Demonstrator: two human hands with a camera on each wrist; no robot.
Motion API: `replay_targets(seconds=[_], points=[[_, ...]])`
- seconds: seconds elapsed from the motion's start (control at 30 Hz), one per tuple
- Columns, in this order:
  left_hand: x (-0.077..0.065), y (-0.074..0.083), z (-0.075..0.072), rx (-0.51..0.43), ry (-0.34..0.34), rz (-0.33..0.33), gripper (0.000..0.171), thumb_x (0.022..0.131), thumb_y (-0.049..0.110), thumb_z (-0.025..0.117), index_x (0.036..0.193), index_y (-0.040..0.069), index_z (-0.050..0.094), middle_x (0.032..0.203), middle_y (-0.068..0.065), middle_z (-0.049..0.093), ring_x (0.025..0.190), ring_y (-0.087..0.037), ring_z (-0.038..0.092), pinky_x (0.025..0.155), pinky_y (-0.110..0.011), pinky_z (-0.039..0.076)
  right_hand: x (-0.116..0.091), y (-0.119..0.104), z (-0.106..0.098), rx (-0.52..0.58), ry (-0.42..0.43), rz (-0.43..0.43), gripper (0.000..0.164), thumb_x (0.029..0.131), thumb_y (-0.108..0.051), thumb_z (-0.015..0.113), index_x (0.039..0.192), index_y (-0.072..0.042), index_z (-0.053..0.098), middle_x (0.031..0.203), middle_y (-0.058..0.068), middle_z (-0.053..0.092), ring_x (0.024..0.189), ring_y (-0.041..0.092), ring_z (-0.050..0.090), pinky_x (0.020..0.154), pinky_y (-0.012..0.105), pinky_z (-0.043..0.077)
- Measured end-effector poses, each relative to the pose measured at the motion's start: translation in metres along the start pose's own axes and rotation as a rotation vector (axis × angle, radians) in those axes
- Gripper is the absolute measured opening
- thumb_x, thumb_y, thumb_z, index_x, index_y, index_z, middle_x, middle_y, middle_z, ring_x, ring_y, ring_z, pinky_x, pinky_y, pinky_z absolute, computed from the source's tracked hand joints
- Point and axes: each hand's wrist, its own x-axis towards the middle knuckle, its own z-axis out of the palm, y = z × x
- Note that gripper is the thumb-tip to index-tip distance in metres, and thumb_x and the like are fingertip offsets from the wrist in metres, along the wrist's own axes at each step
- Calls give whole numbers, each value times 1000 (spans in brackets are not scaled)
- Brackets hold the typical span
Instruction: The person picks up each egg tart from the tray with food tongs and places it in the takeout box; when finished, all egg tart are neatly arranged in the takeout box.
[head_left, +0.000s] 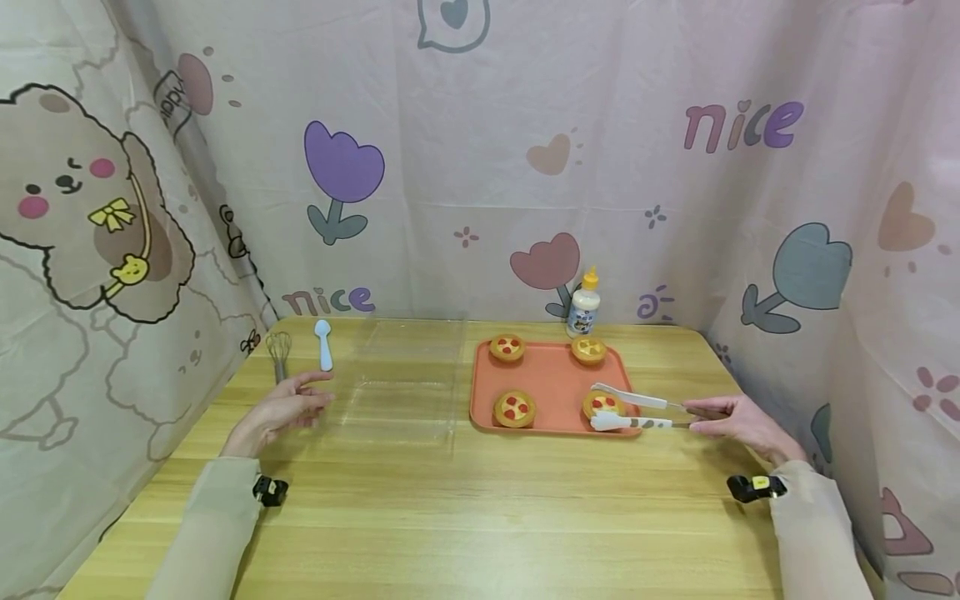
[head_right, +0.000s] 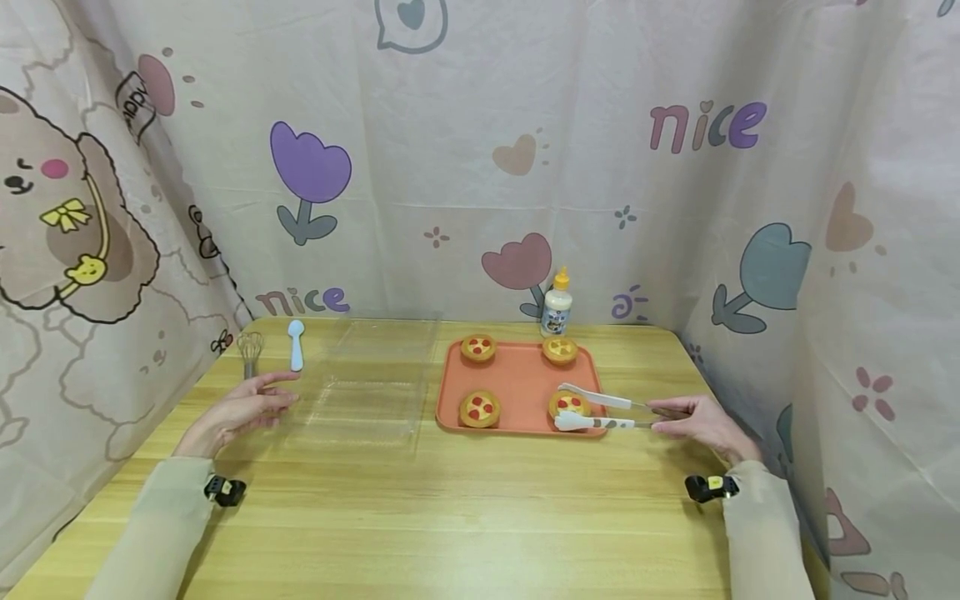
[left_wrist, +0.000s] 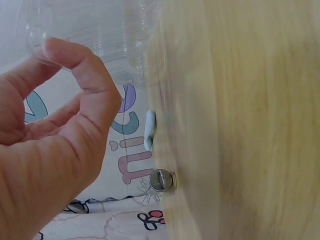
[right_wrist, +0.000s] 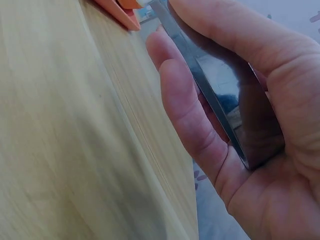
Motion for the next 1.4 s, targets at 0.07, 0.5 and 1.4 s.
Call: replay_targets(seconds=[0.07, 0.5, 1.4], points=[[-1, 0, 0, -1, -1, 0, 66, 101, 10, 53, 154, -2, 15, 88, 0, 60, 65, -7, 51, 60, -25, 51, 1, 0, 1, -7, 2, -2, 60, 85, -26, 78, 133, 5, 58, 137, 26, 54, 101, -13, 55, 82, 19, 51], [0, -1, 1, -11, -9, -10, 72, 100, 15, 57, 156, 4, 12, 88, -1, 58, 69, -8, 52, 65, -26, 52, 2, 2, 1, 13, 12, 8, 61, 84, -27, 78, 131, 6, 58, 134, 26, 57, 99, -6, 62, 79, 23, 55], [-2, -13, -2, -153, -22, 12, 71, 98, 15, 61, 156, 10, 21, 93, -1, 66, 75, -7, 61, 67, -24, 56, 36, -34, 44, 173, 62, -85, 57, 86, -21, 77, 131, 8, 57, 133, 31, 55, 91, 1, 66, 78, 29, 59]])
